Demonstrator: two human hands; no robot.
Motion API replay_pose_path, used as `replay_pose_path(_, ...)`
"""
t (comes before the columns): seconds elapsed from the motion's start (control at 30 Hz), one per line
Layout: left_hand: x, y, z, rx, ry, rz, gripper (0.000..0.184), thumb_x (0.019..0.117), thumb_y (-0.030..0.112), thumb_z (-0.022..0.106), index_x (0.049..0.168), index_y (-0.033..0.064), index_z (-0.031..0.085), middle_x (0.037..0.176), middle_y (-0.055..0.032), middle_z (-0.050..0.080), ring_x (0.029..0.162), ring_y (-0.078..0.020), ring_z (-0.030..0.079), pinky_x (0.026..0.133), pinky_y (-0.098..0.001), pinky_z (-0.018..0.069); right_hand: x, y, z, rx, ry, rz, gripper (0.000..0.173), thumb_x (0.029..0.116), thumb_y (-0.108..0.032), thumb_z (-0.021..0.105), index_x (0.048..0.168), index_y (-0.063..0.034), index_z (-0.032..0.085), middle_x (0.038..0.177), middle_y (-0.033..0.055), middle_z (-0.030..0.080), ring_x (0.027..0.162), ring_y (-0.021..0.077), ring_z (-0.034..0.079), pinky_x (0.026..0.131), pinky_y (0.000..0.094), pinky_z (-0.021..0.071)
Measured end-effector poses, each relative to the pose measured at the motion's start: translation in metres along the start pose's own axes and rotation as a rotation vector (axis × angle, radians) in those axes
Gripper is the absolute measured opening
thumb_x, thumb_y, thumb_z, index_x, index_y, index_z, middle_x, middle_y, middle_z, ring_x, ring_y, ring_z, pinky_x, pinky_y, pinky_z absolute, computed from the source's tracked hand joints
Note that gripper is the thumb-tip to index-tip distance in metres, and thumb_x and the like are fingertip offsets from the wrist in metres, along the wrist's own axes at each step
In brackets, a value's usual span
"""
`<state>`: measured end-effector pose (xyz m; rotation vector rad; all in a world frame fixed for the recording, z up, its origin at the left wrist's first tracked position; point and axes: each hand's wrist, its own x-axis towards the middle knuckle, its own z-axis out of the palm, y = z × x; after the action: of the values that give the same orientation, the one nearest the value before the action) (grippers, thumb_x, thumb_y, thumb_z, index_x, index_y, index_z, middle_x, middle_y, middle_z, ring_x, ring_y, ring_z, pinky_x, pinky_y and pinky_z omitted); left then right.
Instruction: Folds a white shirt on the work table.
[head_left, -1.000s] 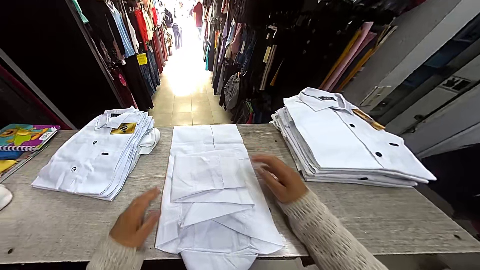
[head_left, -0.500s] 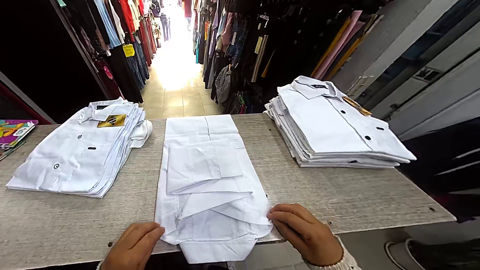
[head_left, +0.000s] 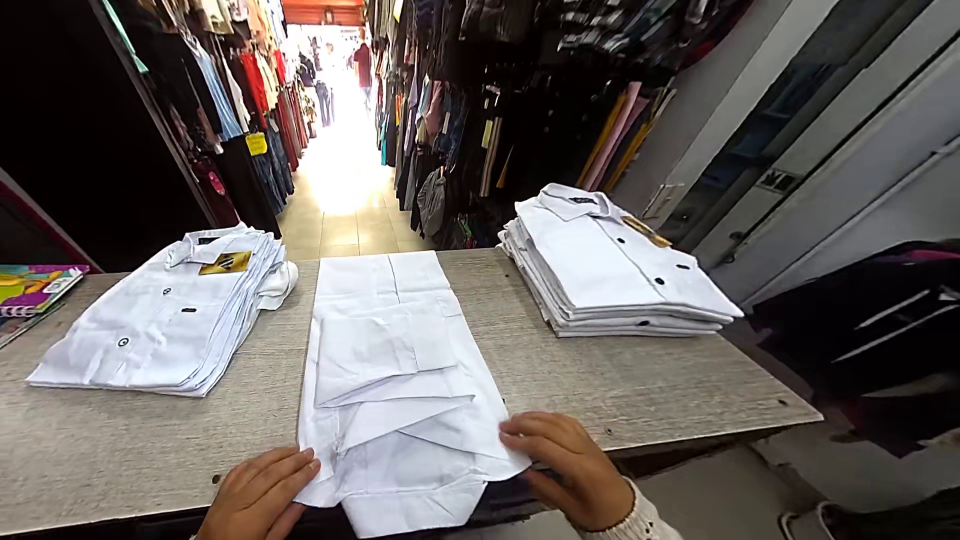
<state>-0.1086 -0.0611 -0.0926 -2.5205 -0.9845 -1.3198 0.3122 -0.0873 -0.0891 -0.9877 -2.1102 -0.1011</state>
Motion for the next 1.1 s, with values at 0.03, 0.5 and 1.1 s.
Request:
replay_pose_path(0.03, 0.001, 0.003, 0.001, -0.029, 0.03, -0.005, 0.02, 0.1038, 0.028, 0.056, 0.108, 0.0171, 0.073, 0.112, 0.0023, 0.073, 0.119, -0.0064, 0.061, 0.104, -0.0212, 0.0441, 0.0, -0.002, 0.001, 0.039, 0.038, -0.016, 0.02, 0.1019, -0.03, 0.058, 0.109, -0.0192, 0.072, 0.12, -0.0021, 0.072, 0.123, 0.0133, 0.062, 0.106, 0.0323, 0.048)
replay_pose_path(0.5, -0.033, 0.09, -0.03, 0.141, -0.012, -0.105, 0.012, 0.0961, 0.013, 0.063, 0.089, 0.0122, 0.073, 0.09, -0.0042, 0.076, 0.103, -0.0099, 0.069, 0.098, -0.0212, 0.0458, -0.049, -0.05, -0.03, 0.09, 0.039, 0.023, 0.014, 0.1013, -0.022, 0.061, 0.09, -0.0157, 0.067, 0.102, -0.0038, 0.073, 0.116, 0.0059, 0.063, 0.106, 0.0228, 0.0441)
replay_pose_path(1.1, 0.131, -0.03, 0.012, -0.217, -0.587, -0.61, 0.053, 0.1045, 0.023, 0.051, 0.146, -0.0088, 0.046, 0.154, -0.0288, 0.043, 0.146, -0.0391, 0.04, 0.122, -0.0472, 0.0302, 0.134, 0.05, -0.016, 0.18, -0.389, 0.261, 0.038, 0.1021, -0.025, 0.058, 0.124, 0.0043, 0.067, 0.132, 0.0228, 0.065, 0.124, 0.032, 0.063, 0.104, 0.0447, 0.0506)
